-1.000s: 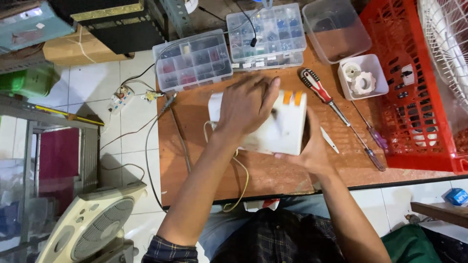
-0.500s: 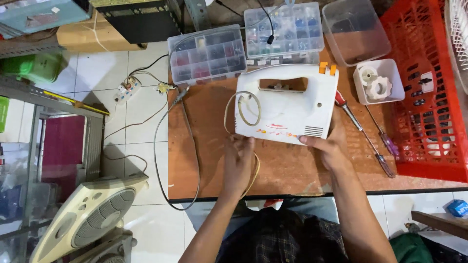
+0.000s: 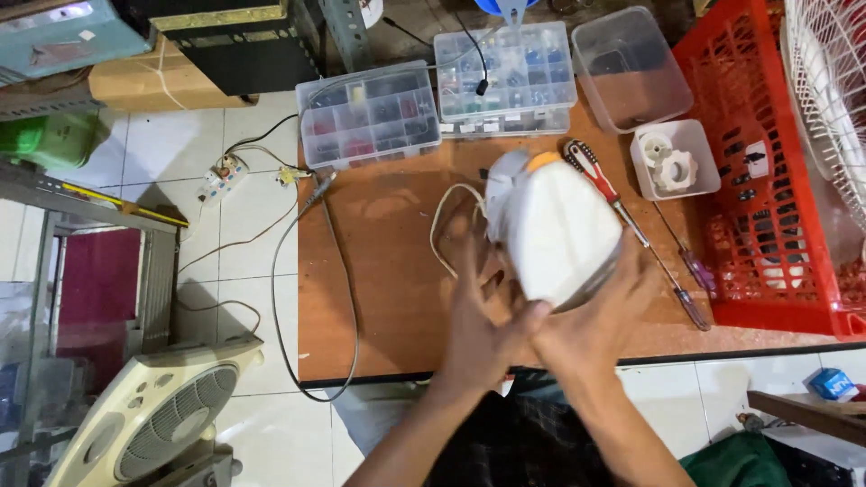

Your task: The person is reassembling the plastic shell of a hand mixer, aligning the internal components and snapping the two halves of the housing together.

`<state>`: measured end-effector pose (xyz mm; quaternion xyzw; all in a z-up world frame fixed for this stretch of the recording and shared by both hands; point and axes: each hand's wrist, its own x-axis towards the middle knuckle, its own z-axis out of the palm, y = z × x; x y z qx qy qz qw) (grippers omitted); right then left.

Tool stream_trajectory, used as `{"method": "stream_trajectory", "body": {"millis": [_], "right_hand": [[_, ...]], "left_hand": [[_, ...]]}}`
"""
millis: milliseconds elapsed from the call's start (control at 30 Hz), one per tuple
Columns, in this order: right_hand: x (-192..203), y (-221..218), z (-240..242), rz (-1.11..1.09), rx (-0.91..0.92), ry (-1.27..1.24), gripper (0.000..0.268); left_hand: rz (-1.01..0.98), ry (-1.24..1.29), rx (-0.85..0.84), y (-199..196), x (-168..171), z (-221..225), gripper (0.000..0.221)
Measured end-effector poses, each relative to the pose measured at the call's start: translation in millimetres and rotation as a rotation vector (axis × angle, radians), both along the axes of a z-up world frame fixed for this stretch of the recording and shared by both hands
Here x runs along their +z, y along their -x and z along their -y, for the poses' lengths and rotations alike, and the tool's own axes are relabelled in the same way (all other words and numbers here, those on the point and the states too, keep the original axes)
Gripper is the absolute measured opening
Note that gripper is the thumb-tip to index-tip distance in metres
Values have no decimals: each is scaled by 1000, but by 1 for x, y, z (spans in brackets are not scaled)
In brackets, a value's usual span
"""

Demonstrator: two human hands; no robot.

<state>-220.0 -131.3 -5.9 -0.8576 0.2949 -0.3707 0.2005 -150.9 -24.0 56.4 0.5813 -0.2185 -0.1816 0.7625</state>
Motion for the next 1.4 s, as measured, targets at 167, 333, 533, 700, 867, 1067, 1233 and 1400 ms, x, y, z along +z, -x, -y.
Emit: {"method": "stream_trajectory", "body": {"millis": [167,333,533,700,867,1067,1233,1400], "right_hand": [[1,17,-50,-227,188,-1,84],[2,0,-66,-230,498,-76,80],[-33,-13,2,425,654,-321,75],[-76,-44,75,92,367,-1332,79],[-50,-51,64,74,240,-1409,78],[-44,-50,69,119,307,-1231,66],[-61,-27,73,201,602,-807,74],[-75,-6,73,112,689,-682,60]], "left_hand": [[-269,-750,1,-33,43,-6,99],[-255,-884,25,-72,32,-26,96],[-77,-335,75,-85,-36,-65,100],[-203,-72,56,-77,-56,-71,62],[-311,-123,-22,-80,-58,-68,67],[-338,-118,-56,-85,-83,-58,81],[-96,-124,62,-71,-121,-56,79],[237,47,195,-70,-130,-59,71]]}}
